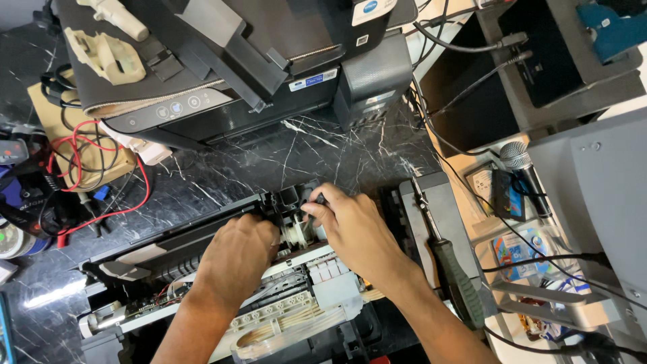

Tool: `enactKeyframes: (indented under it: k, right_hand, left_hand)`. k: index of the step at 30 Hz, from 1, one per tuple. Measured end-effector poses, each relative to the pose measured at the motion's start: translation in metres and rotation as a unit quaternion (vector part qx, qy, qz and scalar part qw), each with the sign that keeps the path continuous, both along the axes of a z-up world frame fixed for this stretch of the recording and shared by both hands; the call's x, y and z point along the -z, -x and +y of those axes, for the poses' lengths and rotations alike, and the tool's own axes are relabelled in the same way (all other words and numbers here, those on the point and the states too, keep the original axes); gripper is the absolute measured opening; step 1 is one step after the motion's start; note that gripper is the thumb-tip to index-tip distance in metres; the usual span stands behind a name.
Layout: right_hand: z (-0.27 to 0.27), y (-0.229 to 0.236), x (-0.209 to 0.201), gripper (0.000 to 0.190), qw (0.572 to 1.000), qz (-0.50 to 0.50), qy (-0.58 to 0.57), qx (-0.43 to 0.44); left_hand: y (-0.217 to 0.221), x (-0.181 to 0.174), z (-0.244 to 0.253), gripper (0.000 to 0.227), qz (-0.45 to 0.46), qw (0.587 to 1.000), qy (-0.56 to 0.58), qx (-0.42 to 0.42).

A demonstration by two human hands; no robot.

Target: The person uses a screwdriver to adjust and tighten screws on internal components of an Epson printer. They repeatedly manipulate a white plastic gear assembly and surrounding parts while the printer remains open on a workbench.

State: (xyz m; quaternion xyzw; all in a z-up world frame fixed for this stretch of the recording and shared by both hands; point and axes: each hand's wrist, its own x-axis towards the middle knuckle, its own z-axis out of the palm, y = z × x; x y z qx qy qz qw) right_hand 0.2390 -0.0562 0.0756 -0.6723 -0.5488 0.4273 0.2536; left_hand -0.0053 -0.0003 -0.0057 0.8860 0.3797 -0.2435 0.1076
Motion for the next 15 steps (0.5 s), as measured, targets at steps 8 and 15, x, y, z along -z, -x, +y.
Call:
enactKeyframes:
  k: [8,15]
  right_hand:
    - [-0.012,0.005,0.012,0.011,0.996,-0.030,-0.079,-0.009]
    - [-0.020,0.007,0.020,0.016,0.992,-0.048,-0.117,-0.015]
  left_hand:
    - [0.005,0.002,0.003,0.036,-0.018,1.000,0.022,0.007]
    - [0.002,-0.012,0.001,0.034,0.074,0.993,0.006,0.094]
